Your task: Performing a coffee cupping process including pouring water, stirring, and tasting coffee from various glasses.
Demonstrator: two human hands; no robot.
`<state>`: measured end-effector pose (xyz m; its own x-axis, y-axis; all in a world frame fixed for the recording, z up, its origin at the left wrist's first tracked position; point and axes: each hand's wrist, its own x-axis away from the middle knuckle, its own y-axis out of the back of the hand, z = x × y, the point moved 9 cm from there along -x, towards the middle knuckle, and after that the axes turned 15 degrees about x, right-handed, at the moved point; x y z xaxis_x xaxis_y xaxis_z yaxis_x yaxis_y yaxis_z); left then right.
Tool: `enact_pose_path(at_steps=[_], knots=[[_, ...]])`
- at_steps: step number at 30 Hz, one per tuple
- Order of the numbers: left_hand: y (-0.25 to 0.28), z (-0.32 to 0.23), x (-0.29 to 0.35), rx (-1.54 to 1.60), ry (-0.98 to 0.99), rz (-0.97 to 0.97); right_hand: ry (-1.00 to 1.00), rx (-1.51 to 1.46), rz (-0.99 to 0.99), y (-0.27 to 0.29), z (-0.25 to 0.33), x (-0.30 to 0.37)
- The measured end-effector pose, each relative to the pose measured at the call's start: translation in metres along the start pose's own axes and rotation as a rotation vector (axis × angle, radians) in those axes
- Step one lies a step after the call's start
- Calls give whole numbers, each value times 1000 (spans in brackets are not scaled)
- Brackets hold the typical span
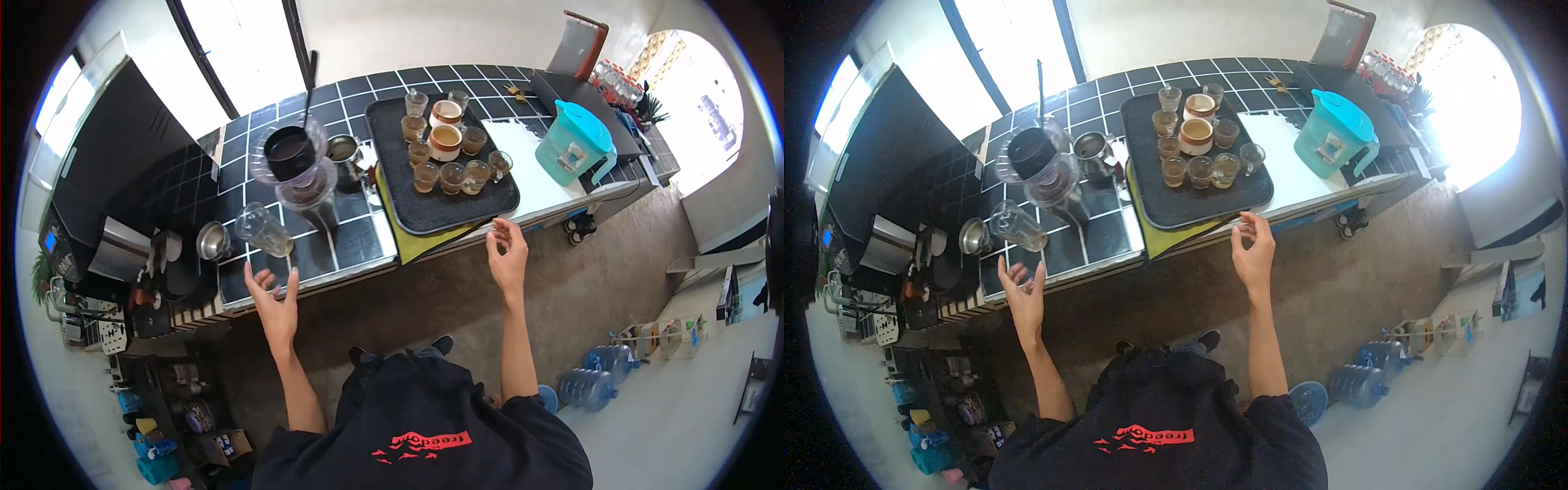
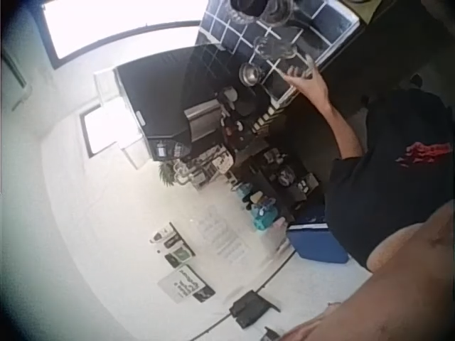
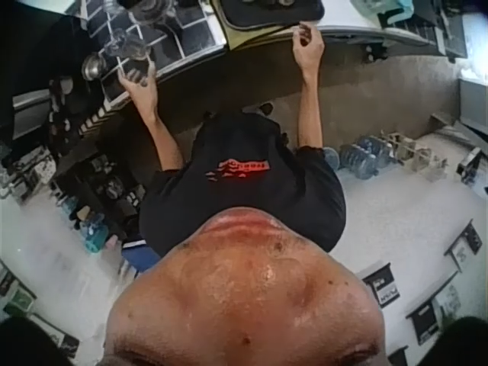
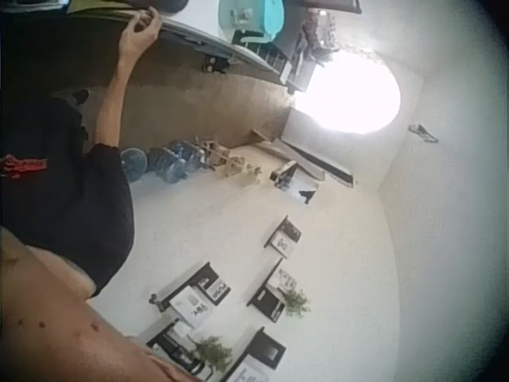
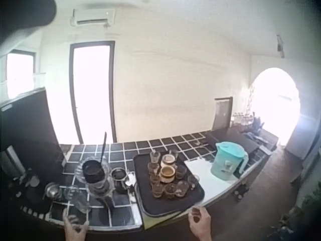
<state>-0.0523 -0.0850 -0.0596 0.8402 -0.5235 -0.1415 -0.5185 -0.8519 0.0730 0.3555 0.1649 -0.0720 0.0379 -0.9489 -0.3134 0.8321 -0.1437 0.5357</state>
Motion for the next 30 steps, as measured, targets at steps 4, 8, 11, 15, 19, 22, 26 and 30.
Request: enact_pose_path(at_steps=[4, 8, 11, 15, 19, 22, 26, 30], knots=[[-84, -20, 51, 129, 54, 318, 3, 14, -12, 21, -33, -38], [-166, -20, 75, 195, 76, 461, 8, 85, -20, 20, -60, -76], [-195, -20, 74, 116, 47, 431, 52, 126, -49, 12, -71, -97], [-212, -14, 63, -80, -2, 373, 64, 158, -17, -1, -82, -107], [-228, 3, 42, -60, 31, 367, -55, 195, -8, 2, -92, -111], [-246, -3, 22, -198, -77, 340, -15, 236, 137, -7, -92, -115], [-267, -4, -9, -261, -88, 306, 36, 284, 87, -6, -86, -112], [-286, -4, -26, -247, -124, 342, -32, 313, 187, -5, -90, -111]])
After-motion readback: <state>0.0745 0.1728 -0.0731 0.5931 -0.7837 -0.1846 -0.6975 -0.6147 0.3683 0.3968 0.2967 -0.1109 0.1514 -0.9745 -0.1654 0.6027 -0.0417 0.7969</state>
